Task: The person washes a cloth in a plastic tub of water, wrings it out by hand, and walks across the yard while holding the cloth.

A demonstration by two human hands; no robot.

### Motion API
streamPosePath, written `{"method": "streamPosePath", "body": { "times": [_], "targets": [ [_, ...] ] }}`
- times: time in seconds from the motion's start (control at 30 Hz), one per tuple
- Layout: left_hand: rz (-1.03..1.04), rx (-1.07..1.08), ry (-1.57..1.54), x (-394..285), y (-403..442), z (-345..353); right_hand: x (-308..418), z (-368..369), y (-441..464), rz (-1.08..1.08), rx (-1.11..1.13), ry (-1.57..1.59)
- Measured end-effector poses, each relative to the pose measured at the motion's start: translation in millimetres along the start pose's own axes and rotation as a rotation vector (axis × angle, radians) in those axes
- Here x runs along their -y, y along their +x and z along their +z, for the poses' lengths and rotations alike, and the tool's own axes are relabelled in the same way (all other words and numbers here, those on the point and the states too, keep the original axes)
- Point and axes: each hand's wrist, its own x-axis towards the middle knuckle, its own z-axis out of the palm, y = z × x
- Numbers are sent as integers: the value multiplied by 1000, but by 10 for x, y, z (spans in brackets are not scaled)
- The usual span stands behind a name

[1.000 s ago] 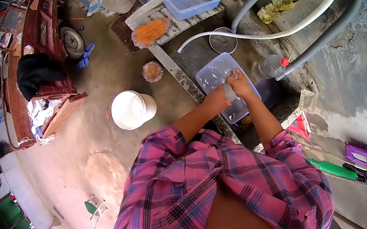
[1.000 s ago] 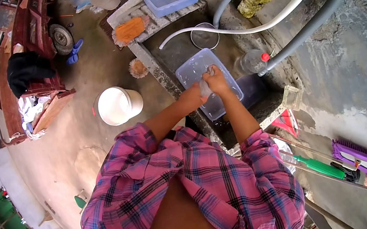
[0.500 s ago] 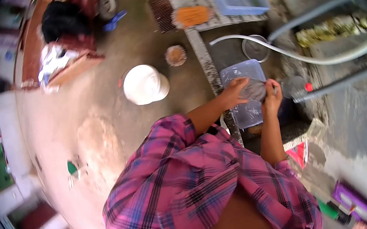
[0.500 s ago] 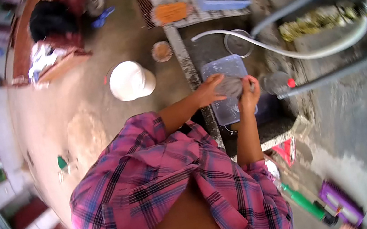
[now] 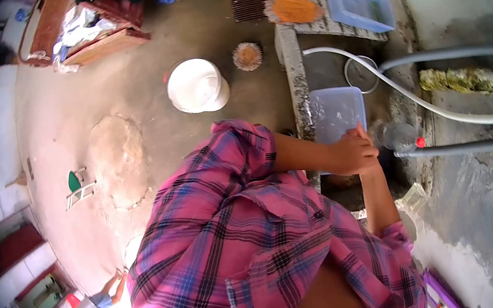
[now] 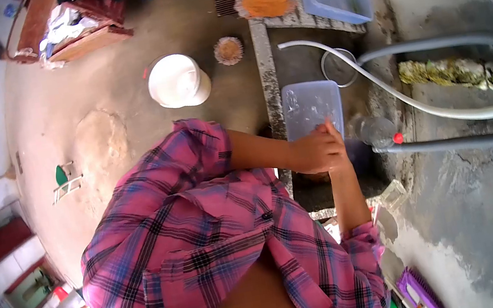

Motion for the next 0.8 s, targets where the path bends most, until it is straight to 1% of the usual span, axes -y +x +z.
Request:
{"method": "streamPosePath", "body": {
  "times": [0.03, 0.07, 0.13, 0.17, 0.27, 0.3, 0.37, 0.47, 0.5, 0.67, 0.8],
  "targets": [
    [57, 15, -16, -32, -17, 17, 54, 9, -56, 91, 62, -13],
    [112, 31, -27, -48, -23, 32, 98, 15, -71, 74, -48, -185],
    [168, 24, -2, -141, 23, 33, 75, 415, -25, 54, -276, -517],
    [192, 22, 12, -179, 38, 36, 101, 545, -20, 106, -326, -563],
    [272, 107, 130, -165, -36, 190, 106, 762, 23, 129, -302, -1045],
    [266, 136, 167, -151, -76, 291, 109, 745, 75, 132, -306, -1149],
    [247, 195, 237, -144, -199, 540, 87, 605, 178, 146, -312, -1351],
    [265, 215, 290, -69, -379, 824, 31, 262, 325, 119, -350, -1603],
    [257, 267, 290, -74, -427, 860, -1, 278, 334, 113, -367, -1738],
    [278, 344, 289, -36, -643, 1056, -112, 49, 436, 94, -443, -1854],
    [297, 405, 286, -12, -808, 1221, -226, 46, 465, 35, -415, -1919]
  ]
}}
